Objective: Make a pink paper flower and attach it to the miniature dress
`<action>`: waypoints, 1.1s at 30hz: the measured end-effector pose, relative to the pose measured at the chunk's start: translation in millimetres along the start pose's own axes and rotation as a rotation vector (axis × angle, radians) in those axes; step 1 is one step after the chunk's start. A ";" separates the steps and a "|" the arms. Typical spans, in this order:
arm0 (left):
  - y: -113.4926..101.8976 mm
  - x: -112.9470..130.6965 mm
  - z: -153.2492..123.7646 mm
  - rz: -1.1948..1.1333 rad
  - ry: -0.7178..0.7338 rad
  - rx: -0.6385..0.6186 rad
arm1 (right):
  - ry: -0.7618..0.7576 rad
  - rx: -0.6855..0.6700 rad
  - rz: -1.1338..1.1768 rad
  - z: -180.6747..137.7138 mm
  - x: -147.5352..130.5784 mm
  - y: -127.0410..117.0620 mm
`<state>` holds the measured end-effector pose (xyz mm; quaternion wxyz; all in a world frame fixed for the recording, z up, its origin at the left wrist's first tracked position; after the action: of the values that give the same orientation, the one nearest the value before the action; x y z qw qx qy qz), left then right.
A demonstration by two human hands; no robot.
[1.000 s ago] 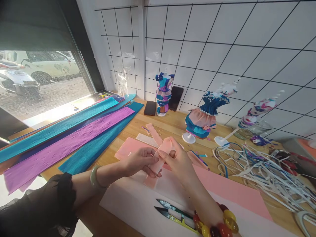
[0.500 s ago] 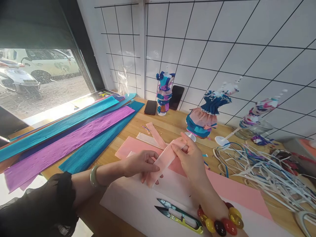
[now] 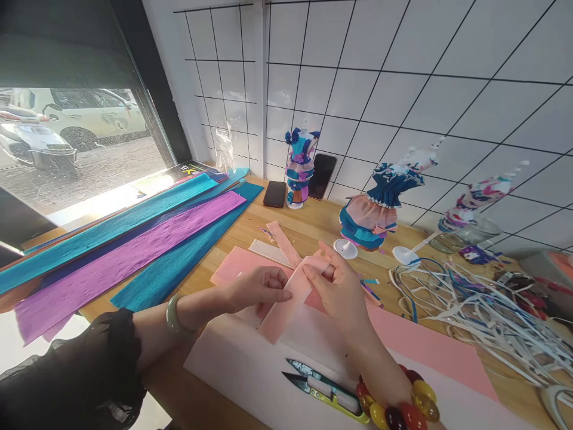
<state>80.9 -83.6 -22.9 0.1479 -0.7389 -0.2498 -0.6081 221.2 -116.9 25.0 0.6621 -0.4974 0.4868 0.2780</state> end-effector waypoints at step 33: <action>-2.1 -0.4 -0.1 -0.049 -0.008 0.012 | 0.047 -0.031 0.006 1.8 10.2 5.4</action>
<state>79.6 -81.9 -23.4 0.1363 -0.7341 -0.2722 -0.6070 221.0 -114.6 13.6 0.6416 -0.5127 0.4995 0.2757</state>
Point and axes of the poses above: each hand's wrist, its own z-axis towards the middle knuckle, its own y-axis out of the palm, x = y × z, the point moved 7 cm from there along z, towards the middle knuckle, and after that the axes turned 1 degree about -x, right-handed, at the moved point
